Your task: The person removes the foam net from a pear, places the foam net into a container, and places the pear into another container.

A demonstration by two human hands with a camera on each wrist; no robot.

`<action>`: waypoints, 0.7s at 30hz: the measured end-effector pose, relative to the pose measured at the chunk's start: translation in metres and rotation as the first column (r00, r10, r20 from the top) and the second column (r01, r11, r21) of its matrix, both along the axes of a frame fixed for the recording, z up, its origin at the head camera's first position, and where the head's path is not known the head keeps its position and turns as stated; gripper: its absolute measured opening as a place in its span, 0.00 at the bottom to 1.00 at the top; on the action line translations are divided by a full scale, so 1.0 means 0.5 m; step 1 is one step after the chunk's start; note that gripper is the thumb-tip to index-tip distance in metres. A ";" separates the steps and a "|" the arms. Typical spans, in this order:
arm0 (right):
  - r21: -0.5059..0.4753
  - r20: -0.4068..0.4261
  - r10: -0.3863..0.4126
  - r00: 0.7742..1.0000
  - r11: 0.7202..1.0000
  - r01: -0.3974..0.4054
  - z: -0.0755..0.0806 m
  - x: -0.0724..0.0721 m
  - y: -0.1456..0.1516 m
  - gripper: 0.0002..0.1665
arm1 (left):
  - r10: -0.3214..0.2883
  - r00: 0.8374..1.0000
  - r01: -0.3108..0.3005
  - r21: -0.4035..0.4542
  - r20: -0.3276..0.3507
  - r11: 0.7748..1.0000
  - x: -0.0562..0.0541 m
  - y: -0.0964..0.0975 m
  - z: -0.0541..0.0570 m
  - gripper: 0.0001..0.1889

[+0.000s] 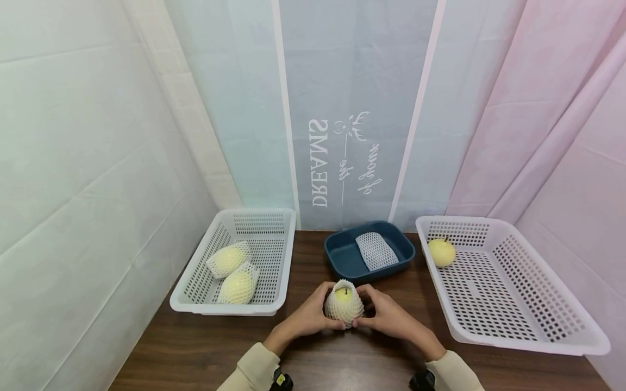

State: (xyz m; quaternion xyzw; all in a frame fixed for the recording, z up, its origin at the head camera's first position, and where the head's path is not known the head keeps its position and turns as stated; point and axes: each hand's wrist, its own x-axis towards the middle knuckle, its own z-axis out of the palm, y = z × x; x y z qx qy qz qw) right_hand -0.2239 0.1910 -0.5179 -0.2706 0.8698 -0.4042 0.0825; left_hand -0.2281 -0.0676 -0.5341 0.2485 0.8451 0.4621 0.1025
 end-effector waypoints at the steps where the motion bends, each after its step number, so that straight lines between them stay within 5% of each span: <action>1: 0.006 0.000 -0.001 1.000 1.000 0.001 0.000 0.000 0.000 0.40 | -0.003 1.000 0.003 0.002 0.001 1.000 0.000 0.000 0.000 0.46; 11: 0.053 0.026 0.015 1.000 0.998 -0.016 0.033 0.000 0.014 0.42 | -0.006 1.000 0.006 0.016 0.007 1.000 0.000 0.001 0.001 0.45; 21: -0.030 -0.098 -0.054 0.994 0.998 0.051 0.105 0.006 0.015 0.30 | -0.003 1.000 0.003 0.018 -0.024 1.000 -0.002 0.002 -0.005 0.45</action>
